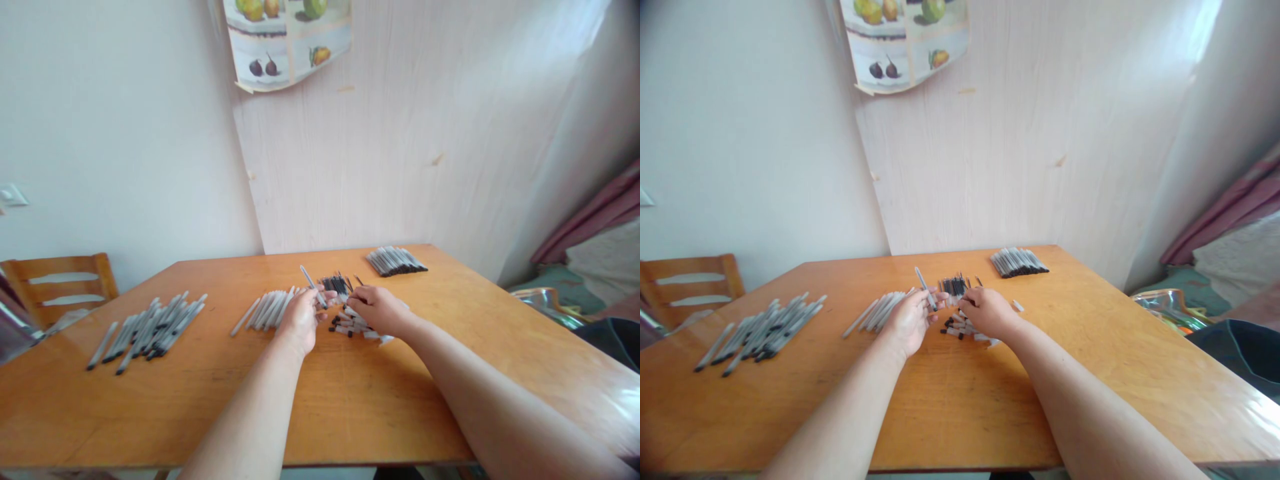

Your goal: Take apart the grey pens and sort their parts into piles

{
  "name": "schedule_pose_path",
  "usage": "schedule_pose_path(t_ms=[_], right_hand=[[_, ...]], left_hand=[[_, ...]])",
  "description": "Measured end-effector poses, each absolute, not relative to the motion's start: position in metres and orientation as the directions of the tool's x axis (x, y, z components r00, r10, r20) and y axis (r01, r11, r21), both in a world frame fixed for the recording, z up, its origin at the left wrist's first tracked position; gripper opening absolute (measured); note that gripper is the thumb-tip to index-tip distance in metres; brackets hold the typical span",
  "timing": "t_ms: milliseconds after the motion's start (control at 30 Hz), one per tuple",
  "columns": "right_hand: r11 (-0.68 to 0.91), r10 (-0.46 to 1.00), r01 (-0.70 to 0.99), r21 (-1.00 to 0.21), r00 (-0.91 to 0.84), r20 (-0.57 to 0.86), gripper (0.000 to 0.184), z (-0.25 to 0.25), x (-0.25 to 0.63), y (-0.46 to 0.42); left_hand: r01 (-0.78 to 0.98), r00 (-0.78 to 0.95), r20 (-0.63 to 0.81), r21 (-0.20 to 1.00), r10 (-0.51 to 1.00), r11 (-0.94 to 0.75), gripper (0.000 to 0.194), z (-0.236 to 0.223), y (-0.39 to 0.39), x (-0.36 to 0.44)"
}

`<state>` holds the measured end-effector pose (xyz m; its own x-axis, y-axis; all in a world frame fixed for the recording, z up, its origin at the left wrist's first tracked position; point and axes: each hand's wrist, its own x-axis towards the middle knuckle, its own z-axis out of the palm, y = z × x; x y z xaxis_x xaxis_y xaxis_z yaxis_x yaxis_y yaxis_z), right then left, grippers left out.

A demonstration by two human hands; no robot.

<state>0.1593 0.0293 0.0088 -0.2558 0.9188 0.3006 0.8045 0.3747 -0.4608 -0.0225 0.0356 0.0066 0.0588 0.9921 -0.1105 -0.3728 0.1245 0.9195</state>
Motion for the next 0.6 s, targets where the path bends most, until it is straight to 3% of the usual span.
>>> schedule_pose_path(t_ms=[167,267,467,600], right_hand=[[0.343,0.933,0.558,-0.756,-0.296,0.205,0.036,0.013,0.145,0.017],[0.301,0.936,0.439,-0.847,-0.307,0.174,0.037,0.017,0.138,0.009],[0.259,0.951,0.387,-0.885,-0.263,0.163,0.028,0.018,0.134,0.008],[0.329,0.944,0.530,-0.782,-0.207,0.256,0.024,0.020,0.133,0.007]], left_hand=[[-0.386,0.100,-0.013,0.921,0.995,0.051,0.021,0.008,0.032,-0.019],[-0.400,0.121,0.033,0.916,0.992,0.018,0.019,0.008,0.029,-0.016],[-0.403,0.148,0.096,0.915,0.984,-0.028,0.020,0.007,0.026,-0.013],[-0.360,0.119,0.093,0.932,0.989,-0.044,0.022,0.005,0.027,-0.012]])
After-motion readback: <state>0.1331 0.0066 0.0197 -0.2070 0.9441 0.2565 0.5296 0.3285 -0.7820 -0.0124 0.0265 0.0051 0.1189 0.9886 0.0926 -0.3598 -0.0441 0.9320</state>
